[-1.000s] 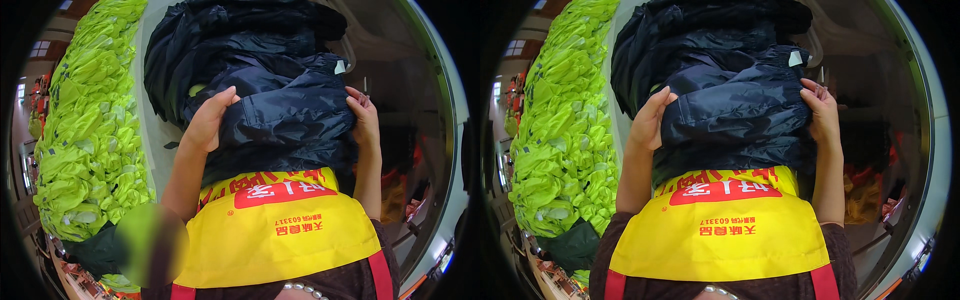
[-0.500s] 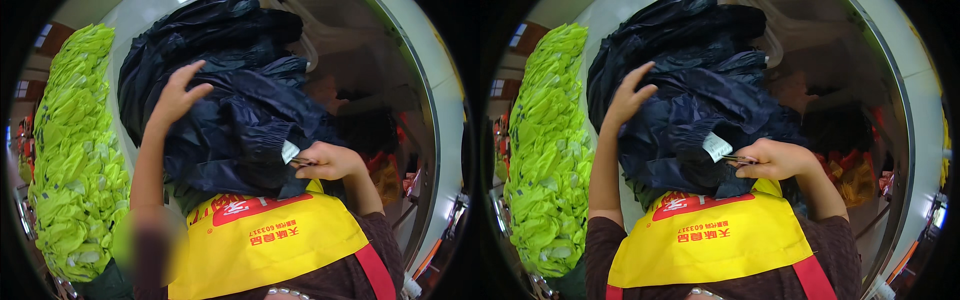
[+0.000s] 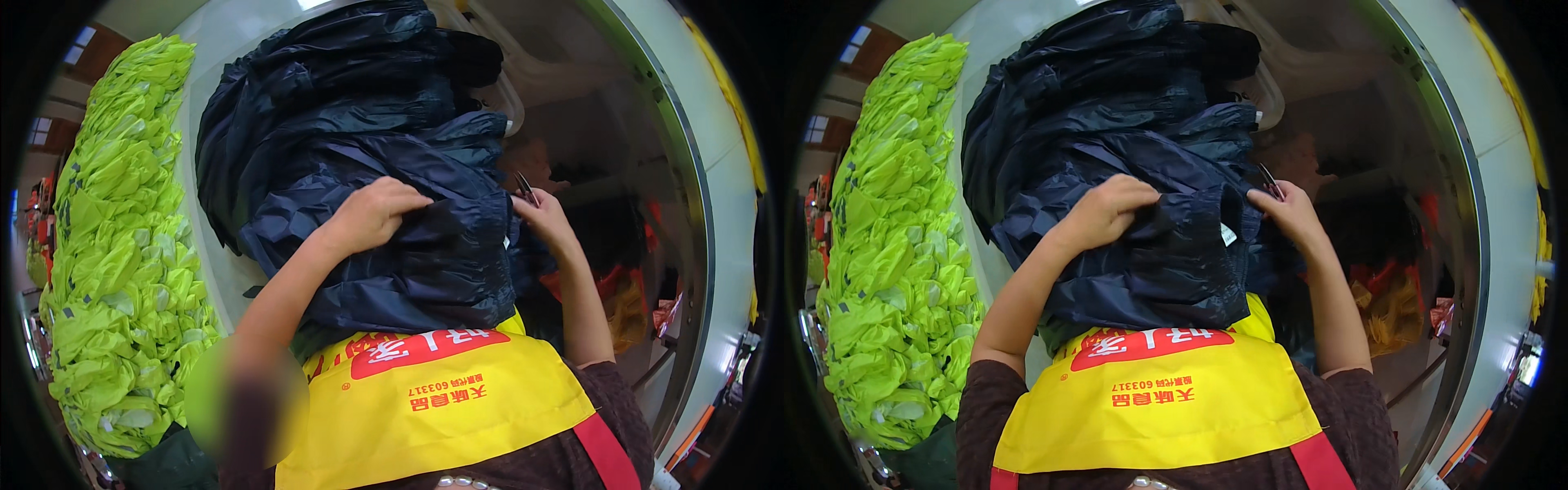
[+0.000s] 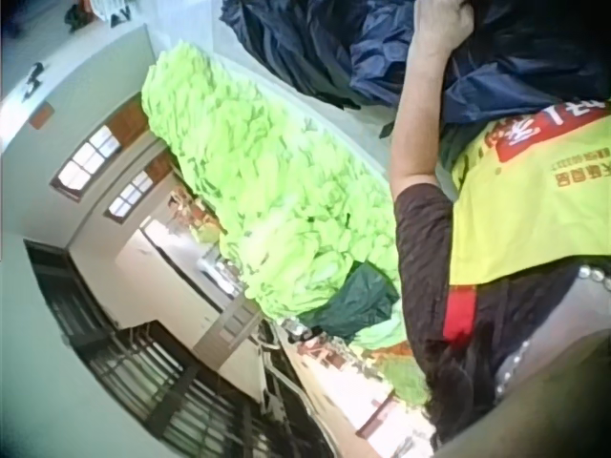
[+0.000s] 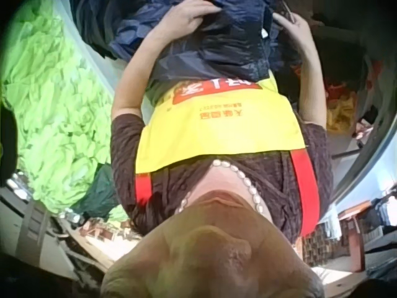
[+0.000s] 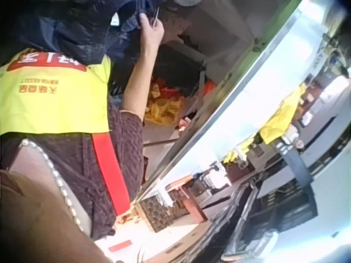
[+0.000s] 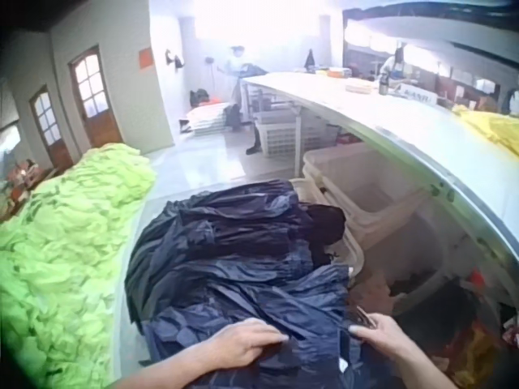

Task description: The person repeatedly cuts and removes tags from a pile of dark-colored garments using a small blade. The person handles each garment one at a time, snips the tag, and sets the garment aside.

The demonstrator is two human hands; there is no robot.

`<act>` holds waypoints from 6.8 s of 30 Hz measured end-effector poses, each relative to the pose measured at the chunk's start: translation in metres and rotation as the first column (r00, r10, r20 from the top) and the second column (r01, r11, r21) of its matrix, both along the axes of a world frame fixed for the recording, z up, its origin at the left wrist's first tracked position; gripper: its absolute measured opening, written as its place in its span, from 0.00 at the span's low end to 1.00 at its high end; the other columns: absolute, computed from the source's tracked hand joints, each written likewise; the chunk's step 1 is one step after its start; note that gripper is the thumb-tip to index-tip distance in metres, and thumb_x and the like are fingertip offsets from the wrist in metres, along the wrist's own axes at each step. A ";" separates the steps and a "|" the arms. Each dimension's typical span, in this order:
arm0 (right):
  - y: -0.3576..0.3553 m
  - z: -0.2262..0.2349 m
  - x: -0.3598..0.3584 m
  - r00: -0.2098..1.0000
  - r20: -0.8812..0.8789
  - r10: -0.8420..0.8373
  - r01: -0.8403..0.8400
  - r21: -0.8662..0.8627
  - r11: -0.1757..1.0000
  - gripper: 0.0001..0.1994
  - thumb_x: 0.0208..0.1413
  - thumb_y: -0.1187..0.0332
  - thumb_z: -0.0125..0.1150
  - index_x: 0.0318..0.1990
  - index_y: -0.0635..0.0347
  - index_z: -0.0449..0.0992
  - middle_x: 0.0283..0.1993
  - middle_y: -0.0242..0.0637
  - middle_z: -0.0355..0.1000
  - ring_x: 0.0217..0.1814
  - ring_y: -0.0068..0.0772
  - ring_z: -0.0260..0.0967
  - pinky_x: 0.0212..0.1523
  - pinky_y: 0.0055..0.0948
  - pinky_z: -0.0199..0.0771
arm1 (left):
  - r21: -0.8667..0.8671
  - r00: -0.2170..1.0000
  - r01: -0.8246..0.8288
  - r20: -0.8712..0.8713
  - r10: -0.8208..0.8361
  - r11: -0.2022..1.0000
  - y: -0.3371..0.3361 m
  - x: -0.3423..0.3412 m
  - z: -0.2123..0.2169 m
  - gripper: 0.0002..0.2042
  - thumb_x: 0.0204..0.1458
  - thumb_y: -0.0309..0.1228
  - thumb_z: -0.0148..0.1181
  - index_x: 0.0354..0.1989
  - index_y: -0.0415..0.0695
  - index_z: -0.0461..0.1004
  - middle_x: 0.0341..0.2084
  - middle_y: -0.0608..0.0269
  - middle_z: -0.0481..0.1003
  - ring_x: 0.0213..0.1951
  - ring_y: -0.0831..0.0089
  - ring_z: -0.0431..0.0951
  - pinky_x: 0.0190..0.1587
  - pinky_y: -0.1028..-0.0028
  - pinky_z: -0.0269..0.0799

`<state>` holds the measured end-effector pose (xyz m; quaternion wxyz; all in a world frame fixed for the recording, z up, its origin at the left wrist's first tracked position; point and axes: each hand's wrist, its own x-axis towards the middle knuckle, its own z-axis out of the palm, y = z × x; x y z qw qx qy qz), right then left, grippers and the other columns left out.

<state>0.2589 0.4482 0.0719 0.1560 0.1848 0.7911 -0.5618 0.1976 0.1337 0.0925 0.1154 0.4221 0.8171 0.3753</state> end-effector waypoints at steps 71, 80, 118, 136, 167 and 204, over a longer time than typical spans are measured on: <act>-0.040 -0.042 -0.062 0.770 0.134 -0.624 0.433 -0.827 0.357 0.10 0.58 0.64 0.51 0.43 0.56 0.72 0.34 0.30 0.70 0.20 0.14 0.52 0.15 0.12 0.48 | -0.160 0.991 0.042 -0.123 -0.062 0.986 -0.049 0.063 0.035 0.05 0.47 0.31 0.58 0.25 0.45 0.69 0.21 0.59 0.68 0.26 0.63 0.73 0.27 0.68 0.69; -0.040 0.042 -0.069 0.928 -0.247 -0.278 0.107 -0.539 0.836 0.16 0.52 0.67 0.59 0.47 0.64 0.72 0.37 0.31 0.71 0.32 0.15 0.66 0.31 0.14 0.65 | -0.058 0.965 0.116 -0.230 -0.127 0.991 -0.017 0.055 0.011 0.09 0.43 0.36 0.62 0.25 0.48 0.69 0.34 0.61 0.68 0.31 0.65 0.72 0.35 0.68 0.66; -0.044 0.144 -0.053 0.652 -0.475 0.591 -0.384 0.465 0.798 0.08 0.49 0.72 0.63 0.36 0.64 0.74 0.20 0.34 0.69 0.21 0.23 0.66 0.24 0.21 0.66 | 0.497 0.740 -0.533 0.666 0.092 0.685 0.020 -0.005 0.057 0.16 0.43 0.20 0.44 0.42 0.38 0.71 0.35 0.62 0.73 0.39 0.73 0.74 0.45 0.79 0.67; -0.051 0.143 -0.052 0.676 -0.417 0.607 -0.493 0.357 0.794 0.11 0.51 0.67 0.63 0.27 0.63 0.69 0.19 0.24 0.56 0.22 0.15 0.50 0.22 0.20 0.52 | 0.257 0.345 -0.519 0.936 -0.076 0.815 0.011 0.045 0.103 0.21 0.41 0.18 0.47 0.49 0.32 0.69 0.38 0.61 0.76 0.31 0.82 0.74 0.36 0.87 0.68; -0.129 0.088 0.017 -0.014 -0.422 0.907 -0.318 0.862 0.396 0.05 0.43 0.67 0.59 0.26 0.57 0.71 0.22 0.30 0.67 0.23 0.27 0.68 0.22 0.22 0.71 | 0.286 0.278 -0.957 0.949 -0.150 0.039 0.020 0.036 0.096 0.07 0.53 0.27 0.58 0.24 0.49 0.68 0.23 0.71 0.72 0.28 0.81 0.74 0.34 0.80 0.70; -0.122 0.108 -0.097 0.085 -0.663 0.744 -0.356 0.677 0.644 0.09 0.46 0.67 0.65 0.33 0.59 0.73 0.25 0.36 0.72 0.25 0.31 0.72 0.26 0.22 0.70 | 0.253 0.341 -0.481 0.936 -0.086 0.839 0.016 0.071 0.072 0.07 0.45 0.23 0.64 0.34 0.38 0.76 0.27 0.66 0.77 0.27 0.81 0.74 0.32 0.81 0.70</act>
